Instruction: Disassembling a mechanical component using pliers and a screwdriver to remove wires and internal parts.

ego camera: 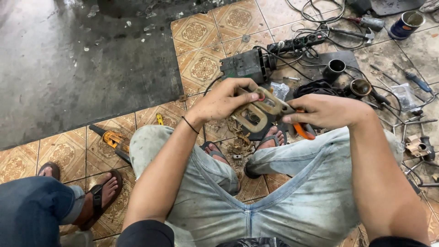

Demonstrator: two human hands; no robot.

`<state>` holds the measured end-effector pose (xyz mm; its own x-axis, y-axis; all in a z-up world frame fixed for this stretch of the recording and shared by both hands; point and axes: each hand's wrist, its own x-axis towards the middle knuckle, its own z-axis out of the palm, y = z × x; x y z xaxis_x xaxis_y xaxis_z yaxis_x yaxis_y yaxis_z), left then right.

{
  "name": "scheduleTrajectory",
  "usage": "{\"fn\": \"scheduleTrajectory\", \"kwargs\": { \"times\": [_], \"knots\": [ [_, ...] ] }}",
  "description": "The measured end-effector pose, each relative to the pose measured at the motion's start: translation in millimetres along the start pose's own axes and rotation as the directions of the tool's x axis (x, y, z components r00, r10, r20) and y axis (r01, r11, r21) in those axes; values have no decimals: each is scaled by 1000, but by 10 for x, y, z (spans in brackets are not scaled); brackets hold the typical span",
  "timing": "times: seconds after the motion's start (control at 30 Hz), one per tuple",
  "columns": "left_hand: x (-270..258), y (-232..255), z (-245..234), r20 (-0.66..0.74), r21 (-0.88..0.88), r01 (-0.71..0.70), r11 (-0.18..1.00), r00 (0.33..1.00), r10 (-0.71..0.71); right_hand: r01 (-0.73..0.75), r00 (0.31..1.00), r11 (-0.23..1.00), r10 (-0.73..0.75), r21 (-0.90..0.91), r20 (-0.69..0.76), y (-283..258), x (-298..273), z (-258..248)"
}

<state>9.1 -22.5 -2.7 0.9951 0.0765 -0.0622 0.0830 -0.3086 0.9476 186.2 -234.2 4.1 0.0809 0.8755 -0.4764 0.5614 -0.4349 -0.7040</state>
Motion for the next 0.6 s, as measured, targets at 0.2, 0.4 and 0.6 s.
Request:
{"fn": "scheduleTrajectory", "kwargs": {
  "times": [0.2, 0.4, 0.6],
  "knots": [
    [81, -175, -55, -236, 8, 48, 999, 971, -45, -90, 976, 993, 73, -75, -203, 116, -3, -52],
    [143, -166, 103, -379, 77, 160, 984, 918, -120, -36, 999, 999, 37, 22, -38, -10, 39, -27],
    [265, -405, 326, -503, 123, 46, 991, 864, 22, -41, 977, 885, 133, 464, -167, 116, 287, 126]
  ]
}}
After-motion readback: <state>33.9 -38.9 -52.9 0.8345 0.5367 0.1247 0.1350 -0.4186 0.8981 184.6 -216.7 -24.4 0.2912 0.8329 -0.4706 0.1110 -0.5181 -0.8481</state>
